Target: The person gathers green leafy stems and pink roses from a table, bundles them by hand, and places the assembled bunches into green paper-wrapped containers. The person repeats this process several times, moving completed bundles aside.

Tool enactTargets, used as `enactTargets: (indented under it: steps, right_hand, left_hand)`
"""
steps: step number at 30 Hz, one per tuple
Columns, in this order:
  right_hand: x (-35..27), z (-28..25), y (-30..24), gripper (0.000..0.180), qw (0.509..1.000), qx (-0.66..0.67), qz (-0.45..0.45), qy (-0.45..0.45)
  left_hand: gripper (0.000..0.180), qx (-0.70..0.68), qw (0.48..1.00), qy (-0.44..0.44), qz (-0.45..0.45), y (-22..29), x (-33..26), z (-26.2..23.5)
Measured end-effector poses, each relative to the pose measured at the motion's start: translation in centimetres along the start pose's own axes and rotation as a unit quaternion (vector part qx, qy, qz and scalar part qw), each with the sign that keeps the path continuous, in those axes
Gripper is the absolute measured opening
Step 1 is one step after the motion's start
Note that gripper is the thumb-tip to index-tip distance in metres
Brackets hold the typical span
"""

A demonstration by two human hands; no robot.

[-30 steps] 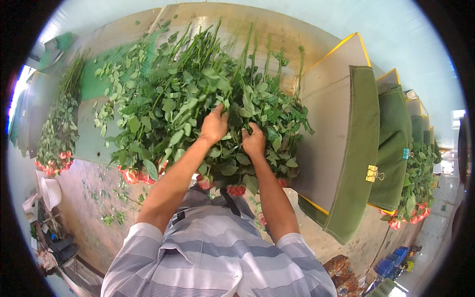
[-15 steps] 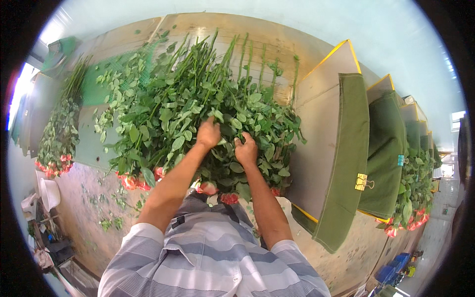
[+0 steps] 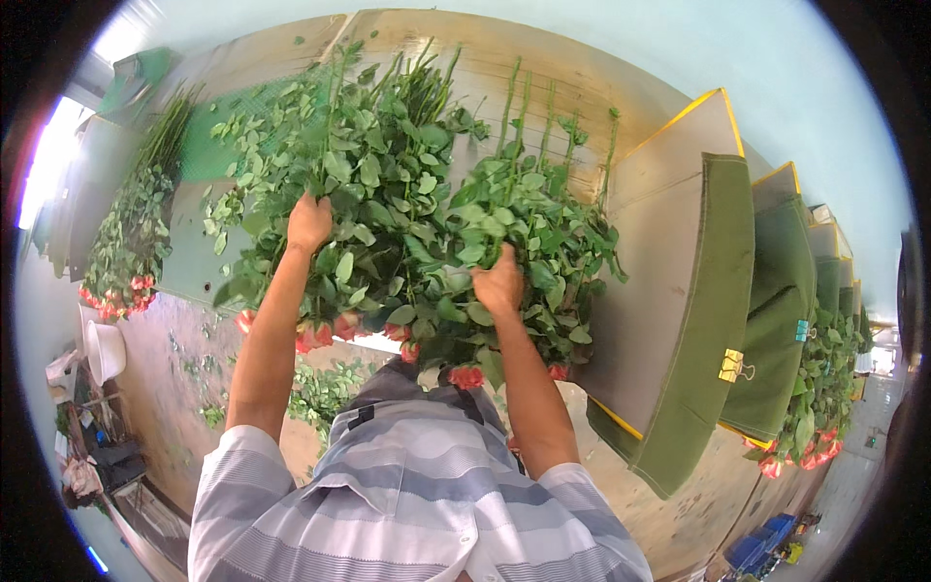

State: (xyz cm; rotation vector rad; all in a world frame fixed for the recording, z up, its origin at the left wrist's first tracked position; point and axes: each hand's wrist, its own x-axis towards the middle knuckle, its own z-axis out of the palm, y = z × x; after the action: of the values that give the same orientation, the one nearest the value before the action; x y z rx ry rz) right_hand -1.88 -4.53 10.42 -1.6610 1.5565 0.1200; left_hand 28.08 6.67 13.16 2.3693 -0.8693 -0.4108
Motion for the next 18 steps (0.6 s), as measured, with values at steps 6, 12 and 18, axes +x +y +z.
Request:
enactTargets:
  steps: [6,12,18]
  right_hand:
    - [-1.5,0.3,-1.8,0.056,0.933,-0.025,-0.246,0.261]
    - [-0.6,7.5,-6.5,0.042,0.972,0.157,-0.159,-0.075]
    - [-5.5,12.1,-12.3,0.031,0.942,0.232,-0.226,-0.091]
  left_hand:
    - [0.087,0.138,0.978,-0.117,-0.1,3.0,-0.8,-0.2]
    - [0.105,0.234,0.966,-0.098,-0.047,5.5,-1.6,0.7]
    - [0.11,0.036,0.988,-0.15,-0.018,0.8,1.0,-1.5]
